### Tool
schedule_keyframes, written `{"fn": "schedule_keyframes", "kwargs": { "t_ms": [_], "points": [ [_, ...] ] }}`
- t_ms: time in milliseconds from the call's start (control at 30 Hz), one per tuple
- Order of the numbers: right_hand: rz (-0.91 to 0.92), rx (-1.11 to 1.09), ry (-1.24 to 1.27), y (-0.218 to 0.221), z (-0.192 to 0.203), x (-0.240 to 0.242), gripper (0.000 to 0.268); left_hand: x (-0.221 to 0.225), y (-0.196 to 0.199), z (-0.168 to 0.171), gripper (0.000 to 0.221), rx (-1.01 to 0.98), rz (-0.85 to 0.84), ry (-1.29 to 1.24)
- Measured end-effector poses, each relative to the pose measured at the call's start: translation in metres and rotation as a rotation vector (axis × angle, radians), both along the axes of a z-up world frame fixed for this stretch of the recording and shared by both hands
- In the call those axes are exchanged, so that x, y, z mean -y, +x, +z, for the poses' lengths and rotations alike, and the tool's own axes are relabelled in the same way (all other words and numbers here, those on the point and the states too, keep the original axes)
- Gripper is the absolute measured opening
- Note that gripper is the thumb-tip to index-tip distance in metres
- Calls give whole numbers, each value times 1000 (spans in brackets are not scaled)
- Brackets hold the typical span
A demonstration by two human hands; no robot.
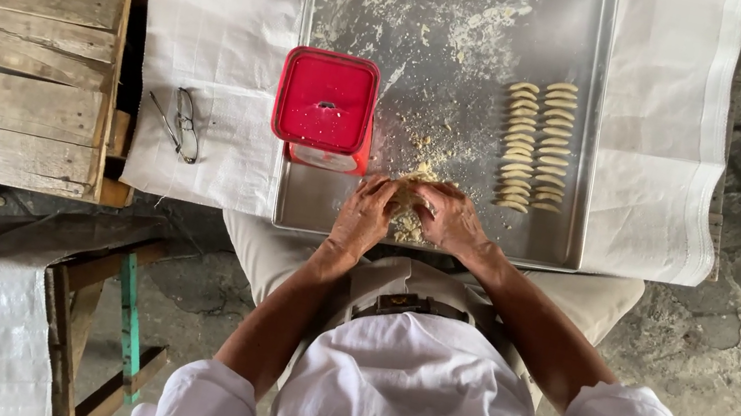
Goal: Shaping small pieces of dough into crescent-shaped pastries and arranging them on a metal tray.
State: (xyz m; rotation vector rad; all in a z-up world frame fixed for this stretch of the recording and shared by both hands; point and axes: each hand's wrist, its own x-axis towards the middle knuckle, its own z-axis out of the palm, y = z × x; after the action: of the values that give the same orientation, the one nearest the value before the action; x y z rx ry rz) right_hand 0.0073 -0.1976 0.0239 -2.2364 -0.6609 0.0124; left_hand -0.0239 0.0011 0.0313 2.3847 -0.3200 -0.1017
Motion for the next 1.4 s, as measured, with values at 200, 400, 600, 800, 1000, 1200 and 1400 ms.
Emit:
{"fn": "schedule_keyframes", "kwargs": {
  "t_ms": [200,400,600,800,1000,1200,1400],
  "points": [
    [34,-35,-86,3,-7,-7,3,-1,2,13,31,128,-45,97],
    [-99,-5,-76,8,-22,-16,13,1,6,19,31,76,-40,115],
    [-57,-232,29,4,17,-8,14,3,-1,17,38,-7,1,-7],
    [44,-20,-164,2,-13,-2,11,3,0,11,38,48,13,58],
    [-136,-17,-105,2,-17,-20,3,6,-1,36,40,68,-9,93],
    [-386,-434,257,-11,57,-3,19,0,-9,21,36,38,-31,53],
    [-677,-722,886,-3,47,-2,29,13,-5,13,46,271,-63,244]
  ]
}}
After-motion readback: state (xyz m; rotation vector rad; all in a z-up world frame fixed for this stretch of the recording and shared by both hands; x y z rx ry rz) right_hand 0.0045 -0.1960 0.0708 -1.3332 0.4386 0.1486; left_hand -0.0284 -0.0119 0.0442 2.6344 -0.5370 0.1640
